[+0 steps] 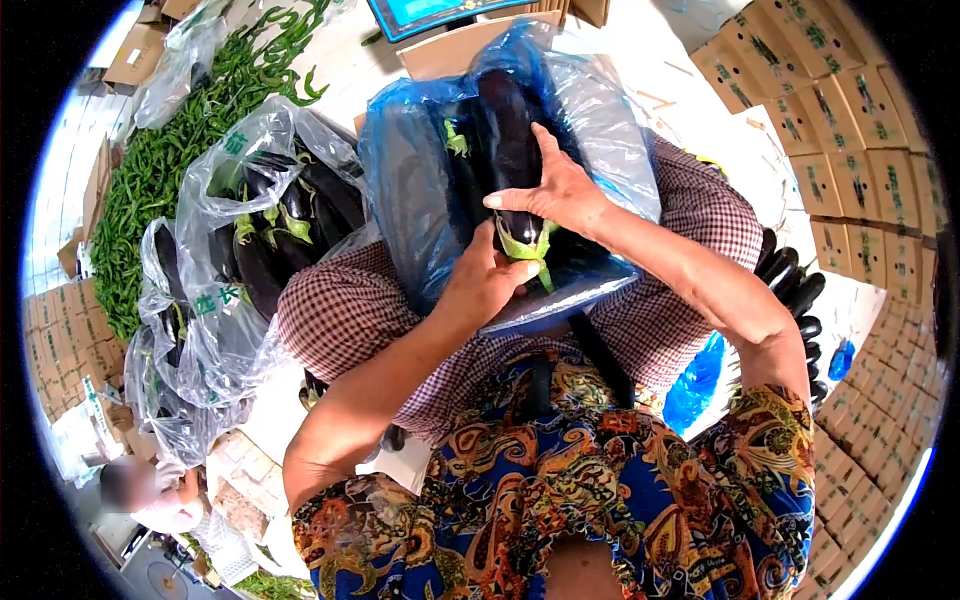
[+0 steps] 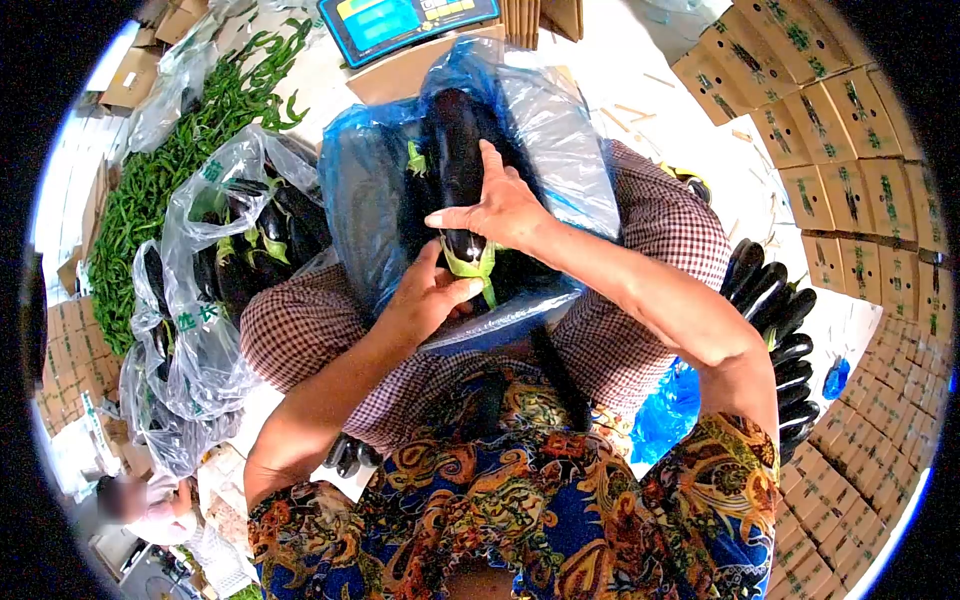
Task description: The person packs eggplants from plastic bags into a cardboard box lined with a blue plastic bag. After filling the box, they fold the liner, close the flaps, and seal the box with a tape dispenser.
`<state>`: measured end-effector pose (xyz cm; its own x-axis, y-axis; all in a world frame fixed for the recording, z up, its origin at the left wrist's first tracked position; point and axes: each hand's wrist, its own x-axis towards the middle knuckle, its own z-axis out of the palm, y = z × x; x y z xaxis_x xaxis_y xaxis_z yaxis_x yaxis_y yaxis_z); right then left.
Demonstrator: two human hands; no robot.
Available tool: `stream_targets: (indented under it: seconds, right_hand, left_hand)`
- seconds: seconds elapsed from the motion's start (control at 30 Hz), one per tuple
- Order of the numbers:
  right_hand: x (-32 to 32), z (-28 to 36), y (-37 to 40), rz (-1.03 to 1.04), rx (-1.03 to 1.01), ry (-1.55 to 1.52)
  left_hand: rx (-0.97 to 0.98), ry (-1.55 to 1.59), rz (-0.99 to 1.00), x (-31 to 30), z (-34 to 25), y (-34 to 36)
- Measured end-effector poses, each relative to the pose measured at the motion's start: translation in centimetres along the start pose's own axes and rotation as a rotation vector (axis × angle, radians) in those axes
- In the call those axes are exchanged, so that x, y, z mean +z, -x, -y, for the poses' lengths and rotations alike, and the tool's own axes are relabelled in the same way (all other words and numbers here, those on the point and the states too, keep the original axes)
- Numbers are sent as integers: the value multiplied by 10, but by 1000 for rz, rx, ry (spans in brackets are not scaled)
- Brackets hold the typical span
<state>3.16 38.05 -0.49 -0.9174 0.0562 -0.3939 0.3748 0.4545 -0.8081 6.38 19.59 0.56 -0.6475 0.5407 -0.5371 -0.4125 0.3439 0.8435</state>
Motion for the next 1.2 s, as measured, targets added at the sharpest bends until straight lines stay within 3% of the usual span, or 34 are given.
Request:
stream_targets:
  seconds: [0.07,0.13,0.17,0.23,0.3,0.37,0.43,0.47,0.53,0.63,0.73,0.93,1.03,1.07,1.2]
  right_hand:
    - [8,-11,-8,10,47,-91]
    - [3,-4,-1,200,207,-625]
    - [-4,0,6,304,263,-667]
    - [-13,12,18,450,363,-736]
    - [-9,12,22,331,281,-628]
    - [2,-6,15,232,132,-460]
    - [-1,7,19,317,96,-322]
    - [-2,13,19,356,74,-250]
    - [11,13,15,276,57,26]
    - [17,10,3,208,11,188]
    - [8,12,8,266,48,267]
    - [-2,-18,15,423,-136,-21]
    - [-1,-17,16,416,-84,132]
    - [-8,-6,19,486,48,153]
    - [-4,-35,25,415,-63,78]
  left_hand:
    - [24,-1,-13,4,8,-1]
    - [16,-66,-22,3,12,-3]
    - [-71,-65,62,-1,17,-9]
    - [25,-182,-5,-1,21,-6]
    - [205,-272,-107,-1,37,-6]
    - [168,-369,-56,-23,-3,2]
    - [207,-442,-36,-49,-35,2]
    - [368,-532,-84,-60,-33,-6]
    - [380,-833,-40,-83,-53,-32]
    - [163,-868,74,-109,-69,-76]
    - [565,-1189,-212,-121,-47,-90]
    - [557,-1009,-161,-127,-38,-104]
    - [595,-943,-134,-129,-35,-102]
    - [615,-935,-111,-127,-37,-99]
    - [564,-837,72,-106,-46,-81]
